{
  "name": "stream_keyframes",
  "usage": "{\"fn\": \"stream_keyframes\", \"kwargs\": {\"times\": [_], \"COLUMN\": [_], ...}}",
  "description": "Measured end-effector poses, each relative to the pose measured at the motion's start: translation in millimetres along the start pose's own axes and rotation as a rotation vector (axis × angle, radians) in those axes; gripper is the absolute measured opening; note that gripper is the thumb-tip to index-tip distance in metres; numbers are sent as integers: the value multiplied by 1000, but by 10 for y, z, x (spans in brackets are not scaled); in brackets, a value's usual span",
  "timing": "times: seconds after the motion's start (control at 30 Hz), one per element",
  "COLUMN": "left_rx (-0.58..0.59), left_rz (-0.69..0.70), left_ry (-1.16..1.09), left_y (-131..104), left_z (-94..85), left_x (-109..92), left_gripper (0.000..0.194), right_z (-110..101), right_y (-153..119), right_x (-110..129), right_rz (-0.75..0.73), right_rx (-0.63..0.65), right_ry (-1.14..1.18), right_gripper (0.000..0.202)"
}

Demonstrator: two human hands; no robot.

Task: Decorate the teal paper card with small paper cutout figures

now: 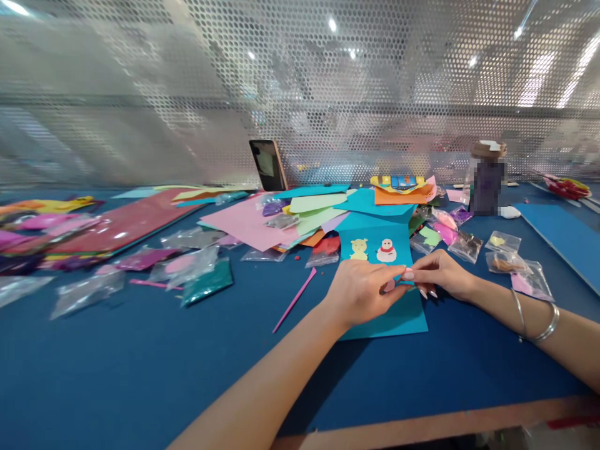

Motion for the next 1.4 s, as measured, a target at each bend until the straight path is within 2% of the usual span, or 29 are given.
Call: {"fn": "stream_keyframes", "kwargs": {"times": [0.17,0.5,0.8,1.1,1.4], "left_rx": [3,-62,-77,-39,-61], "left_rz": [-9,39,33,67,46], "left_ry": [6,109,118,257,186], "left_y": [5,-8,8,-1,12], "left_z": [3,-23,-53,10,-34], "left_x": [-12,-45,-61,-97,-63], "left_gripper": [13,20,12,26,17], "right_z": [-22,-7,-7,-14,-13], "right_y": [16,-7,18,-2,13], "right_x": [-35,10,-21,53,-12], "right_rz": [2,1,14,-23,25], "right_rx": [-15,-12,-22,-52,-48], "right_ry": [12,-48,101,-18,10], "right_gripper": [33,36,33,37,41]}}
Point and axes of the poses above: each hand's wrist, its own y-axis towards the middle knuckle, its own z-axis out of the palm, x = y × z, the point moved 10 cm from there along y, towards the middle knuckle, and after that the axes turned 6 degrees about -y, right-handed, at the moved point
